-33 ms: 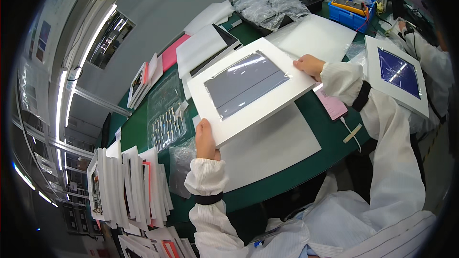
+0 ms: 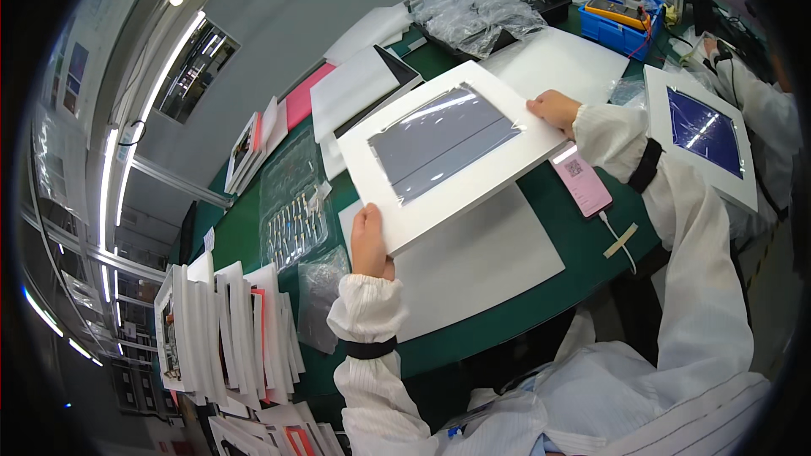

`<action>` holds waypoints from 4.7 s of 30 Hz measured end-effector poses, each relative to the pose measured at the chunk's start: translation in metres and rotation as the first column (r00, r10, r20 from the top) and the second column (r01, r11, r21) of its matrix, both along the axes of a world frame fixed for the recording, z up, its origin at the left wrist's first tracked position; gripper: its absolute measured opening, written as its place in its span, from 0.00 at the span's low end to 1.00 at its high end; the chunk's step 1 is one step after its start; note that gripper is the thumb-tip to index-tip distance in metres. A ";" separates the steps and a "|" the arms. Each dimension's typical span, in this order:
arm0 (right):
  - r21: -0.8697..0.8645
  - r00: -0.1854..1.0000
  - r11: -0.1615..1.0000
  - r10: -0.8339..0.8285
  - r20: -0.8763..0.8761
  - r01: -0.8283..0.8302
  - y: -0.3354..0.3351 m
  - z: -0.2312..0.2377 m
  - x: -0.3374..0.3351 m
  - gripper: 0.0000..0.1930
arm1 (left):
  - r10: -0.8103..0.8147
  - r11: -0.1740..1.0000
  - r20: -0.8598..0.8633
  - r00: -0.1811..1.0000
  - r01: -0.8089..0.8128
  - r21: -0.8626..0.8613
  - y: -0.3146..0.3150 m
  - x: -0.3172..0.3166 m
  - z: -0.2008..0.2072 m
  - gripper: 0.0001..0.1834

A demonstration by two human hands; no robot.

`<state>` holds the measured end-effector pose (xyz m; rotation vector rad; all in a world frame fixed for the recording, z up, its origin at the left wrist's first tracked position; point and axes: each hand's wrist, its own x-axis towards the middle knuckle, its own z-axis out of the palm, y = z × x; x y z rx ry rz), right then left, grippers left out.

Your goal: Manually assembling and inspecting electronic display panels at a workstation.

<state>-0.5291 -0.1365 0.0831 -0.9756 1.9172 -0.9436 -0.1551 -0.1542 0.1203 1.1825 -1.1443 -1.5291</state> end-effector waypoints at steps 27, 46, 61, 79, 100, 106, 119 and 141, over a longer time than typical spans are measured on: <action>-0.302 0.638 0.907 -0.420 -0.645 0.293 -0.038 -0.033 -0.200 0.10 | -0.254 0.961 -0.002 0.967 0.252 0.115 -0.028 -0.160 -0.050 0.27; -0.397 0.693 0.698 0.197 -0.693 -0.596 -0.093 -0.028 0.228 0.13 | 0.146 0.947 0.775 0.615 0.139 -0.289 0.055 0.110 -0.100 0.11; -0.108 0.277 0.833 0.057 -0.959 -0.543 -0.295 -0.023 0.302 0.20 | 0.421 0.819 0.698 0.579 0.087 -0.567 0.056 0.108 -0.109 0.06; -0.403 0.444 -0.203 -0.243 -0.862 -0.893 0.006 0.090 0.284 0.06 | 0.101 0.988 -0.481 0.871 -0.144 -0.054 0.060 0.123 -0.037 0.22; -0.701 0.756 0.310 0.409 -0.512 -0.642 0.056 0.051 0.326 0.25 | 0.645 0.316 -0.429 0.633 -0.732 -0.604 0.212 0.339 0.185 0.21; -0.695 0.715 0.281 0.515 -0.473 -0.662 0.028 0.038 0.340 0.27 | 0.815 -0.088 -0.561 0.145 -0.926 -0.367 0.208 0.456 0.218 0.31; -0.383 0.704 0.606 0.677 -0.212 -0.698 -0.052 0.048 0.354 0.29 | 0.953 -0.272 -0.054 -0.298 -0.762 -0.588 0.210 0.592 0.250 0.13; -0.118 0.880 0.880 0.435 -0.188 -0.460 -0.038 0.113 0.398 0.30 | 0.994 0.034 0.110 0.015 -0.986 -0.166 0.045 0.787 0.085 0.18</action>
